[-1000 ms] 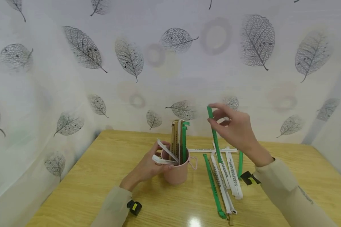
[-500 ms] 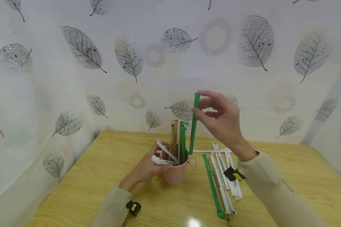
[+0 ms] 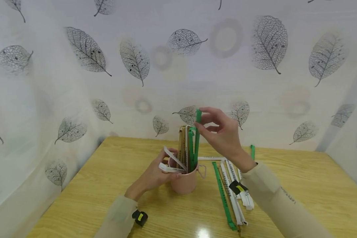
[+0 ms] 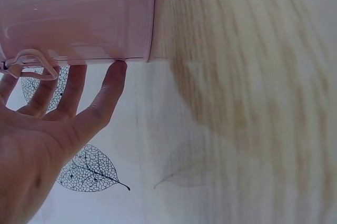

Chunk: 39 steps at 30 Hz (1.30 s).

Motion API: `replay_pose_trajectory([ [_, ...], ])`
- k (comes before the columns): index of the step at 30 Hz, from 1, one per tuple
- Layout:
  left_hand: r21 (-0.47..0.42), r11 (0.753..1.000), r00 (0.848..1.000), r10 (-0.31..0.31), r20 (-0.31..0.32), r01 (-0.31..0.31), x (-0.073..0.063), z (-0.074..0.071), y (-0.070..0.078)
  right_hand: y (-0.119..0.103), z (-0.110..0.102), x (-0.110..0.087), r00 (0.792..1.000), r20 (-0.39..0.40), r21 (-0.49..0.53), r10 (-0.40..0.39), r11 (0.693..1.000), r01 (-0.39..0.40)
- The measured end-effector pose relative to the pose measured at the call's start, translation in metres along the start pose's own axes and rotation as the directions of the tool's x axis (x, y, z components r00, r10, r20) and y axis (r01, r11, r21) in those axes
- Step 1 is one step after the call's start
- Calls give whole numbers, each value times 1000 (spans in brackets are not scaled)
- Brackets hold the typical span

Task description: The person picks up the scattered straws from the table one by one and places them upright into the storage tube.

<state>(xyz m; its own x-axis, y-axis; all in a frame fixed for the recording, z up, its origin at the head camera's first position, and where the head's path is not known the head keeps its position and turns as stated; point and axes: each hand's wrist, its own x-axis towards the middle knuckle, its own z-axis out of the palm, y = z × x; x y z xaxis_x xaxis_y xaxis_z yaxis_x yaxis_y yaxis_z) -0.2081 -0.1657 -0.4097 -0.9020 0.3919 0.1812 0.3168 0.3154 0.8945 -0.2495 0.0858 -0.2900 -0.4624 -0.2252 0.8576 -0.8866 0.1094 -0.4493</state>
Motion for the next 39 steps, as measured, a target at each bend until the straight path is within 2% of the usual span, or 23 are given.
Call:
replay_pose_trajectory([
  [13, -16, 1000, 1000, -24, 14, 24, 1, 0, 0, 12, 6, -20, 999, 47, -13, 2, 1000, -1],
  [20, 14, 1000, 1000, 7, 7, -7, 1, 1, 1, 18, 7, -30, 996, 75, -36, -41, 998, 44],
  [39, 40, 999, 1000, -25, -5, 25, 3, 1, 0, 31, 9, -60, 984, 174, -99, 42, 995, -25],
])
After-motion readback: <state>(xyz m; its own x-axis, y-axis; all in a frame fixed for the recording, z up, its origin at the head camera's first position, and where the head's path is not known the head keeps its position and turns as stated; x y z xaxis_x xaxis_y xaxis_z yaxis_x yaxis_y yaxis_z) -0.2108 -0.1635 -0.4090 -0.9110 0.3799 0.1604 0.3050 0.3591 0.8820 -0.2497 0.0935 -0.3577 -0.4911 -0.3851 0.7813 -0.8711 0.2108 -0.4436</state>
